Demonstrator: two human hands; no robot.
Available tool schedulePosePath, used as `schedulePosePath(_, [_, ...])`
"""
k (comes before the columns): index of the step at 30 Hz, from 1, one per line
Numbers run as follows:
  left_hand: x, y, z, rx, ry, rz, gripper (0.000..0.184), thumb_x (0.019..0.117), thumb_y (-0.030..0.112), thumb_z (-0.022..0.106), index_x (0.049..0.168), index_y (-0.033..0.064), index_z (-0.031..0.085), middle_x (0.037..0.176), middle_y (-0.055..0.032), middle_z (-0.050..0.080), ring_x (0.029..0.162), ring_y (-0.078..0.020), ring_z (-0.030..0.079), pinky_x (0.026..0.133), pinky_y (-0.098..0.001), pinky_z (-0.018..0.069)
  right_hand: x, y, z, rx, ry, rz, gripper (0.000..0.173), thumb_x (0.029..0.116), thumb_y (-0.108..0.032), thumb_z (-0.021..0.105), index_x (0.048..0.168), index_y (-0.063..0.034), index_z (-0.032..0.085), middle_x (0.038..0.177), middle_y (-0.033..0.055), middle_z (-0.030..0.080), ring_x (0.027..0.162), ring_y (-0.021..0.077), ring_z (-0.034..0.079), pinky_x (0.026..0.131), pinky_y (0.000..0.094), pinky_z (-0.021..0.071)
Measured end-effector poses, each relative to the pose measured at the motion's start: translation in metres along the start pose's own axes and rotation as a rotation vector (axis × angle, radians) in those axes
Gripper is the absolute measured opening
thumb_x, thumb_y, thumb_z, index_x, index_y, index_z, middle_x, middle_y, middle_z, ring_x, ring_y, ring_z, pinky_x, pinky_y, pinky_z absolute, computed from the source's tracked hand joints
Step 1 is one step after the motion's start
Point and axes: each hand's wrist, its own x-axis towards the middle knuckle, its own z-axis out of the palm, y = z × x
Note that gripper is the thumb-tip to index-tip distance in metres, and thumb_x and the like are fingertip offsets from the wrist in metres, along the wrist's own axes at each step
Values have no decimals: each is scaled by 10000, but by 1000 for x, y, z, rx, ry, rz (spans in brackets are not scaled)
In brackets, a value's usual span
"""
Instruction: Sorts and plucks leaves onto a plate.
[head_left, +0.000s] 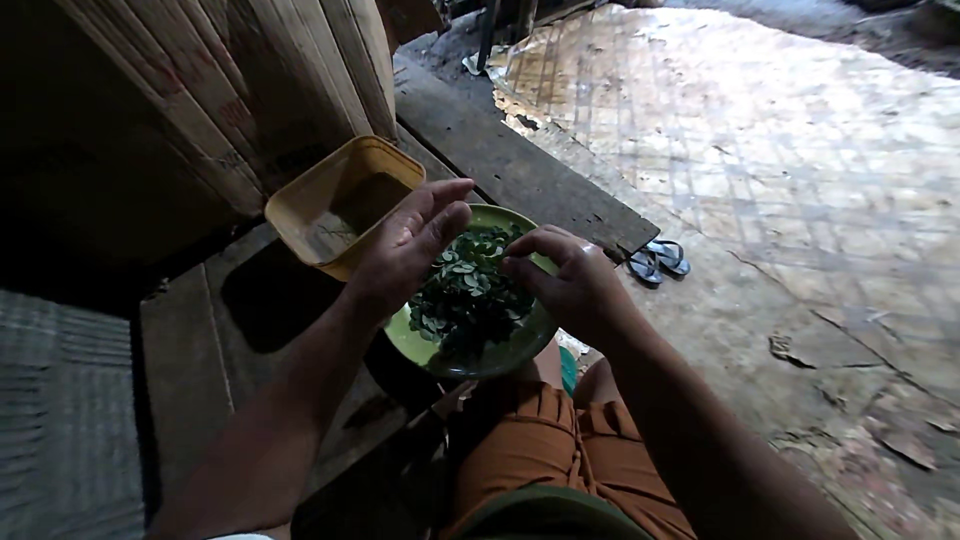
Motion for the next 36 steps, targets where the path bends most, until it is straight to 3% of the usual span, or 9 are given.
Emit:
schedulePosePath(3, [-3,-1,10,-41,-115,11,527,979,271,653,1422,24,512,1259,-18,672,1095,-58,658,940,-250,558,2,-2,-1,-45,-19,-51,135,966,-170,665,1011,-79,754,952,44,701,954,185,648,959,553,417])
schedulePosePath(6, [-5,-6,19,29,-93,48,247,923,57,714,1168,47,680,1020,5,720,883,-37,690,791,-211,592,3,3,1,-79,-10,-86,123,951,-157,656,992,-99,755,950,33,708,959,184,653,944,539,434])
schedulePosePath(8, [-6,-6,20,55,-53,33,112,928,18,697,1030,62,703,913,13,715,781,-35,683,723,-203,594,2,4,2,-88,-14,-75,128,960,-188,658,983,-108,755,932,24,700,949,176,648,948,536,430])
schedulePosePath(12, [-7,-2,17,106,-66,-12,75,942,24,684,1006,58,705,851,1,708,716,-45,671,667,-197,580,1,5,-3,-86,-29,-43,146,969,-215,663,984,-103,756,923,25,696,940,175,650,964,542,422])
schedulePosePath(21, [-6,9,-1,211,24,39,62,950,51,675,1009,62,691,853,-1,710,726,-68,694,680,-231,611,-2,13,-13,-72,-27,11,152,963,-214,664,969,-91,752,926,32,693,936,171,655,986,553,430])
schedulePosePath(25, [-9,6,-1,459,-56,167,248,923,194,715,1155,108,719,1254,-30,660,1195,-96,602,1004,-302,512,-1,15,-11,-74,-31,-10,156,959,-211,657,959,-89,755,915,40,695,942,180,657,991,534,431])
schedulePosePath(27, [-9,2,3,517,-108,238,312,924,236,728,1210,112,718,1318,-58,638,1281,-134,558,1080,-341,467,0,13,-9,-74,-42,-20,151,954,-213,663,959,-93,754,922,41,697,948,187,657,989,540,430])
schedulePosePath(32, [-10,-9,15,664,-40,341,114,947,181,693,1009,112,759,961,2,727,950,-101,672,892,-352,520,2,6,-6,-69,-58,-55,128,949,-213,677,948,-118,763,878,0,684,911,145,641,959,515,427])
schedulePosePath(36, [-11,-7,14,729,-9,314,112,953,215,688,961,134,764,883,30,717,880,-87,669,889,-390,505,2,8,-4,-68,-61,-74,131,951,-219,668,943,-126,760,881,-13,682,917,130,640,973,505,424])
